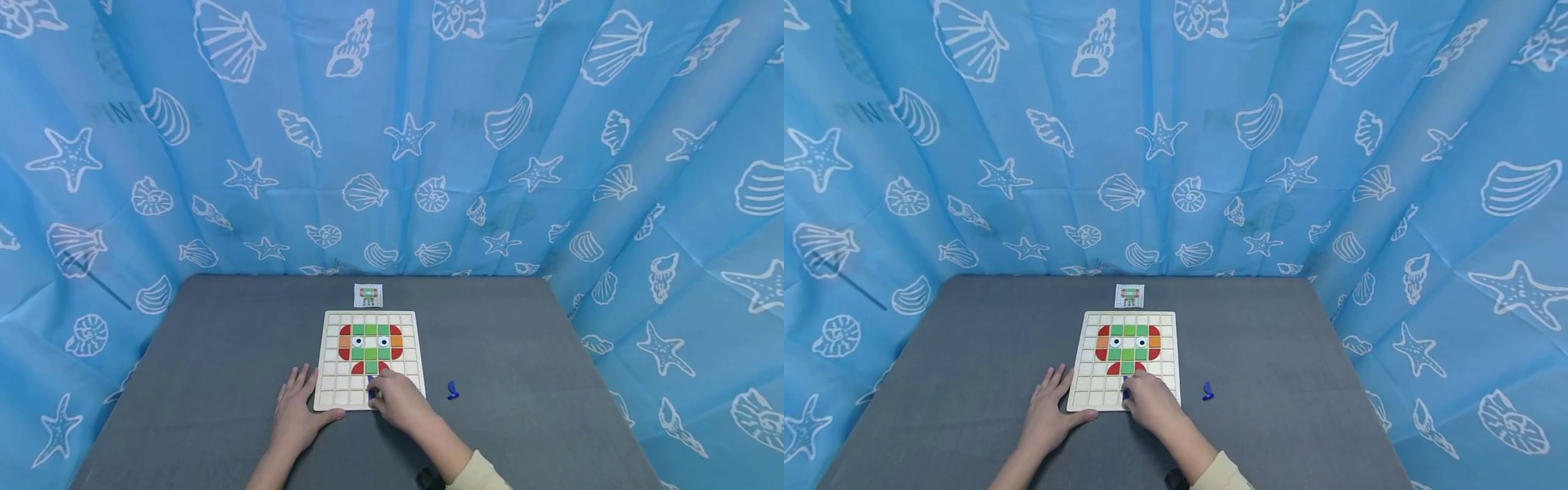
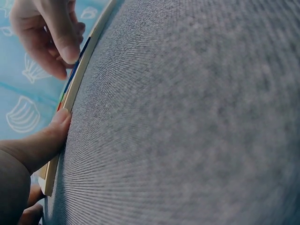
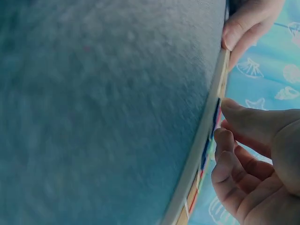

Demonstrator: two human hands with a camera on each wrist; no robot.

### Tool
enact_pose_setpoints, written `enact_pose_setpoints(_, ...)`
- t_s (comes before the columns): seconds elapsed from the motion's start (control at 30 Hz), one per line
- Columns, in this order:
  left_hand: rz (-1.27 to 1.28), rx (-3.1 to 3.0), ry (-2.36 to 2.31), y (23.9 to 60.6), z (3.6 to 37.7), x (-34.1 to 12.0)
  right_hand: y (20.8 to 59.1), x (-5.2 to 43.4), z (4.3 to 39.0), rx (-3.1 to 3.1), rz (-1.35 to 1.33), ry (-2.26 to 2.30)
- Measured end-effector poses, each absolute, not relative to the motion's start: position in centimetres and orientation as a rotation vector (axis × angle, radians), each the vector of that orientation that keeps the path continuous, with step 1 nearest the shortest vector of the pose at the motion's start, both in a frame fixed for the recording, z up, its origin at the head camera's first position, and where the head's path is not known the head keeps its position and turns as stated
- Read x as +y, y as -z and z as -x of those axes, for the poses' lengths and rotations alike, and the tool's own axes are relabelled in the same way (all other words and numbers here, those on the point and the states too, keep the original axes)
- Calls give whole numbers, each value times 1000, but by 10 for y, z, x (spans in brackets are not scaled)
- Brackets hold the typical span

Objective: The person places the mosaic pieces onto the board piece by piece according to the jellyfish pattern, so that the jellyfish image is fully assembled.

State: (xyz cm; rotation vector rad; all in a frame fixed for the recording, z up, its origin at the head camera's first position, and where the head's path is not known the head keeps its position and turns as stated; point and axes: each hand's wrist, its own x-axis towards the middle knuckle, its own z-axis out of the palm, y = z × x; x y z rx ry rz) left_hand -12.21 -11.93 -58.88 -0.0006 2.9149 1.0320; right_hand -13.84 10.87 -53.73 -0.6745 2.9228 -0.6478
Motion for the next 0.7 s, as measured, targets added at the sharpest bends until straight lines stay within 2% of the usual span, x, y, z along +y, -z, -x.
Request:
enact_pose_setpoints(0.13, 6, 2922, -1031, 589, 122, -119, 532, 119, 137, 2952, 684, 686)
enact_pose_setpoints(0.47, 17, 2907, -1028, 587, 123, -119, 513, 162, 125, 3016, 479, 800)
enact_pose_setpoints(0.7, 16, 2912, -1023, 589, 123, -119, 521, 199, 121, 3098, 219, 817)
